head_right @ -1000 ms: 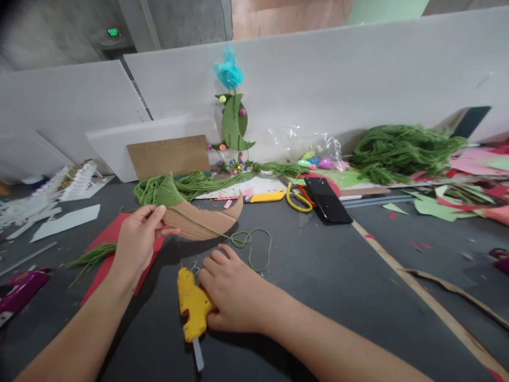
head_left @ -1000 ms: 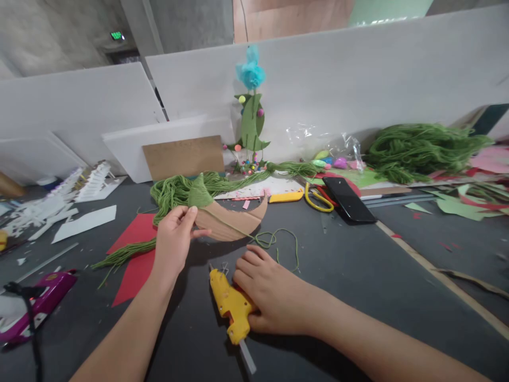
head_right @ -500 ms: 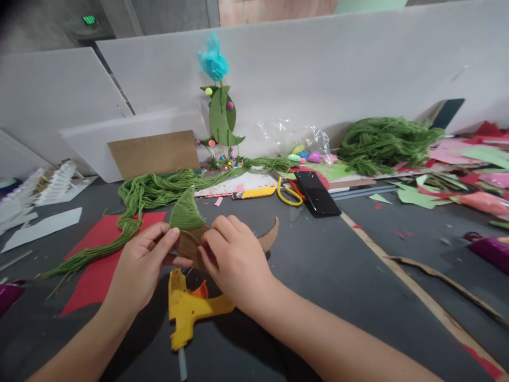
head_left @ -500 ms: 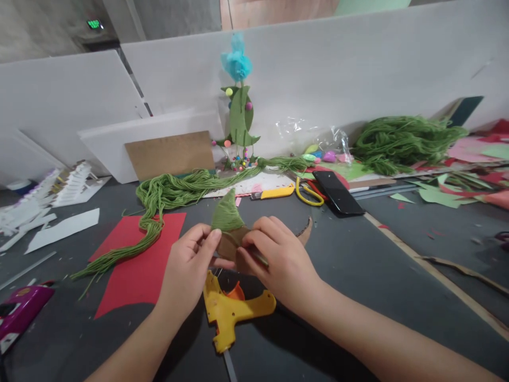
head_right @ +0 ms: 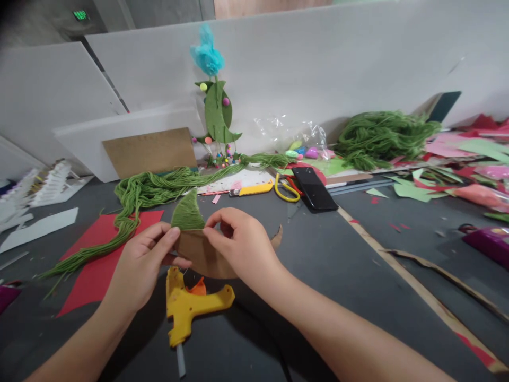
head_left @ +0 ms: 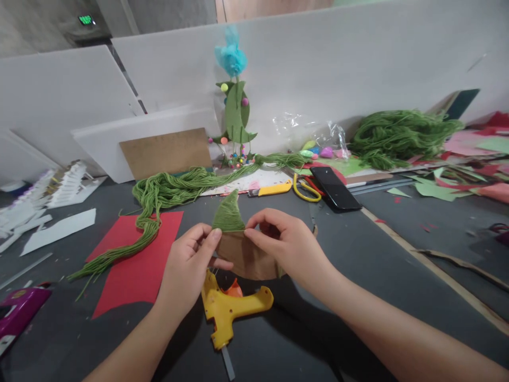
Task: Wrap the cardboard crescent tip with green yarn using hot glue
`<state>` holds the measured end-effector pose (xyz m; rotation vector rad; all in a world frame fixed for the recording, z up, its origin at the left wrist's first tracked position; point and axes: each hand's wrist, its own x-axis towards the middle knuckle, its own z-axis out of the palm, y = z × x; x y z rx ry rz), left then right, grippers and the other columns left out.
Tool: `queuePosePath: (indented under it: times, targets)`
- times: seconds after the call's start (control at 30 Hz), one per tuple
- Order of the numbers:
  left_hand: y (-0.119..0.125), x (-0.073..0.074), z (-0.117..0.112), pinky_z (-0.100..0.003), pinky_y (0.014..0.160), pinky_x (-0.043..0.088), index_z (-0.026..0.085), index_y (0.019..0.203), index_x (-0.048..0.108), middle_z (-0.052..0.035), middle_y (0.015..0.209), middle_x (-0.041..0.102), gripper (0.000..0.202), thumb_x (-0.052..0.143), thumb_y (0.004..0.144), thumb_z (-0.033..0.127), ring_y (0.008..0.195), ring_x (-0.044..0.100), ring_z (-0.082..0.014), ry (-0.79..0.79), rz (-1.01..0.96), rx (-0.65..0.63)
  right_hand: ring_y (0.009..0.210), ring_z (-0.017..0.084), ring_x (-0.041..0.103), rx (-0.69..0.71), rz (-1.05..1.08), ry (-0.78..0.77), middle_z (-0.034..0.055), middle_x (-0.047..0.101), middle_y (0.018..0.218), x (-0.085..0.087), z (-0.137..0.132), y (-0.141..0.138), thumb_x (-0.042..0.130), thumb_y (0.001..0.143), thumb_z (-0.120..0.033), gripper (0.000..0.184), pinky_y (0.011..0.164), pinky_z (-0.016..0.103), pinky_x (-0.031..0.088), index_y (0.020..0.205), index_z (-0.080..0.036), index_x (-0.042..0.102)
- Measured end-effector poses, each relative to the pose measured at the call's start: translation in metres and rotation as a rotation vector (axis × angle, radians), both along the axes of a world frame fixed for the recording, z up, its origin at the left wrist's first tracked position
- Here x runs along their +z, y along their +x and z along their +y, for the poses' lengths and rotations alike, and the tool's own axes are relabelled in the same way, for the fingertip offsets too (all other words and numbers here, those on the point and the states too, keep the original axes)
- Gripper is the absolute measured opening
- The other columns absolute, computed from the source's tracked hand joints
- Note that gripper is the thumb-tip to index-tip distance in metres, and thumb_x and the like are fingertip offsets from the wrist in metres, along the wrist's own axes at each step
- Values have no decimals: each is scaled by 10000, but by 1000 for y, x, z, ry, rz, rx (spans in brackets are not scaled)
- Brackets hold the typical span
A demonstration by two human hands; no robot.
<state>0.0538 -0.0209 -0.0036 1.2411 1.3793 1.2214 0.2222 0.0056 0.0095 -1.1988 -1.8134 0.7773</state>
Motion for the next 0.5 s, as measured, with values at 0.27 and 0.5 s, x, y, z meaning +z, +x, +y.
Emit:
queuePosePath:
  times: [0.27, 0.5]
  targets:
    - [-3, -2, 0, -261, 522, 594, 167, 664, 550, 44, 630, 501, 254, 605, 769, 392, 562, 551, -93, 4, -123, -27, 583, 116, 513, 7, 88, -81, -21, 573, 617, 3, 2, 0, 571, 746, -172, 67, 545, 226, 394, 679, -174, 583]
    - [-3, -1, 0, -226, 501, 577, 157, 714, 592, 27, 661, 538, 236, 608, 775, 384, 582, 532, -89, -25, -160, -42, 620, 133, 552, 20, 99, -141, -4, 627, 651, 3, 5, 2, 571, 745, -163, 68, 588, 243, 423, 717, -169, 633]
